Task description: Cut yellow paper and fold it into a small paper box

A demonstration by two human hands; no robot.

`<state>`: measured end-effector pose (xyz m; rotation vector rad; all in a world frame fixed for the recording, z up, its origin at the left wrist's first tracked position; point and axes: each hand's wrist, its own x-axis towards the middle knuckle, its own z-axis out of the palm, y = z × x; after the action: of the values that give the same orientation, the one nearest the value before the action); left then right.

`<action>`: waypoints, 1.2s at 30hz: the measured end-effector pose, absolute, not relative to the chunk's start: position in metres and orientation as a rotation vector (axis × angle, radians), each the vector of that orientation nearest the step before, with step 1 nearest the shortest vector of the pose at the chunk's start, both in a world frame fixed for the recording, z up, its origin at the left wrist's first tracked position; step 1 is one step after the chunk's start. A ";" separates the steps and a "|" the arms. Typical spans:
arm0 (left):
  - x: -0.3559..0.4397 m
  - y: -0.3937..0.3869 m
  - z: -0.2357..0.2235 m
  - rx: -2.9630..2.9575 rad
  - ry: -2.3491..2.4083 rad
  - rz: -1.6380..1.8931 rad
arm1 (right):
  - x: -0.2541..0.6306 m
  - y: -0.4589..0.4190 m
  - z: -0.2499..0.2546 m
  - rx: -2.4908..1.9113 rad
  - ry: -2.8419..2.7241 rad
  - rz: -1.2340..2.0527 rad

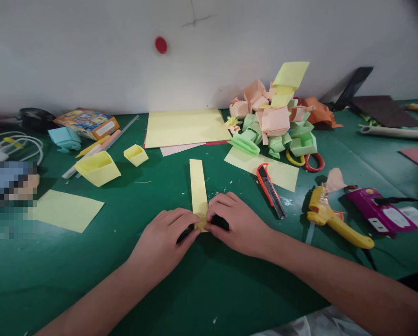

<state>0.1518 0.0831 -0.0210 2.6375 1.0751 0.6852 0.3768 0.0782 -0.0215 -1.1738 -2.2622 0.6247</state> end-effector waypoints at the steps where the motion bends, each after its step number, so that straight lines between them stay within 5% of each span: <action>1: 0.152 0.083 -0.021 2.642 1.076 0.689 | 0.377 0.078 -0.021 -1.166 -2.262 0.624; 36: 0.154 0.081 -0.017 2.886 0.930 0.498 | 0.378 0.081 -0.032 -1.112 -2.317 0.472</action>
<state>0.1537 0.0812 -0.0172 2.8858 0.9297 0.4978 0.3780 0.0812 -0.0317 -1.1124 -2.3165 0.4722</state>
